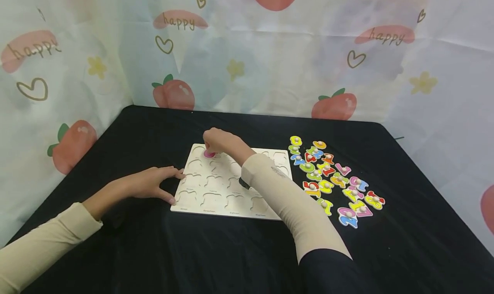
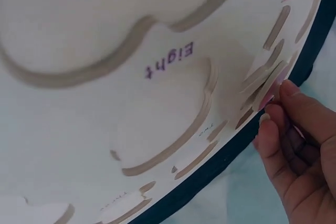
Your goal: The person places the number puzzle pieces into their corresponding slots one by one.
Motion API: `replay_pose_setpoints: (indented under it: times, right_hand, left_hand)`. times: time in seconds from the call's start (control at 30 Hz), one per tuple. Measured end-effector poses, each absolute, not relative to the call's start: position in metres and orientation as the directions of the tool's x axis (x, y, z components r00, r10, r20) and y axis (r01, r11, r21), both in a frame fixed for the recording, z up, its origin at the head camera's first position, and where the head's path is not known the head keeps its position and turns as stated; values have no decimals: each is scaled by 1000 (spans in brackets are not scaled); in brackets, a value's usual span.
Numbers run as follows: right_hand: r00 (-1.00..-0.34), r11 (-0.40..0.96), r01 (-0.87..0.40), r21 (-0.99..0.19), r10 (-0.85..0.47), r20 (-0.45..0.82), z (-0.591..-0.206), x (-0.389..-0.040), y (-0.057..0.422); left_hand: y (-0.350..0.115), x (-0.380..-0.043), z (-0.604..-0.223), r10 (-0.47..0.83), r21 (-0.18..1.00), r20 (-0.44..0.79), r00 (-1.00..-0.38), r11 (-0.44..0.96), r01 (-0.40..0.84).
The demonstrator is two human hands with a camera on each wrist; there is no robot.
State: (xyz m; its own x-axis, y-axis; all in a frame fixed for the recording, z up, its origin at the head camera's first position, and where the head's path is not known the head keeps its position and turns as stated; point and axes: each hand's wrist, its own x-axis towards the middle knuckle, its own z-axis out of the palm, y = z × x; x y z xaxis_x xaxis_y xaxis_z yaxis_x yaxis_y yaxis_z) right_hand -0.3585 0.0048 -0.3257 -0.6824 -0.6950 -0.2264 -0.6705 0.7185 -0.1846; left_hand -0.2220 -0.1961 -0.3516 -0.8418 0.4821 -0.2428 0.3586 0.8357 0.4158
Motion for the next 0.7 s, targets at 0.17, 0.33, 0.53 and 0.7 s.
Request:
replay_pose_setpoints:
  times: [0.17, 0.33, 0.53, 0.7]
  right_hand:
    - [-687, 721, -674, -162, -691, -225, -325, -356, -3]
    - [-694, 728, -663, -174, -685, -222, -325, -354, -8]
    - [-689, 718, -665, -206, -696, -201, -326, -356, -9]
    - [-685, 709, -669, -223, -704, -186, -327, -360, -10]
  left_hand:
    - [-196, -222, -351, 480, 412, -246, -842, 838, 357]
    - [-196, -223, -352, 480, 410, -248, -842, 839, 357]
    - [-196, -223, -353, 487, 412, -242, -839, 835, 366]
    - [-196, -224, -353, 493, 412, -238, -837, 831, 373]
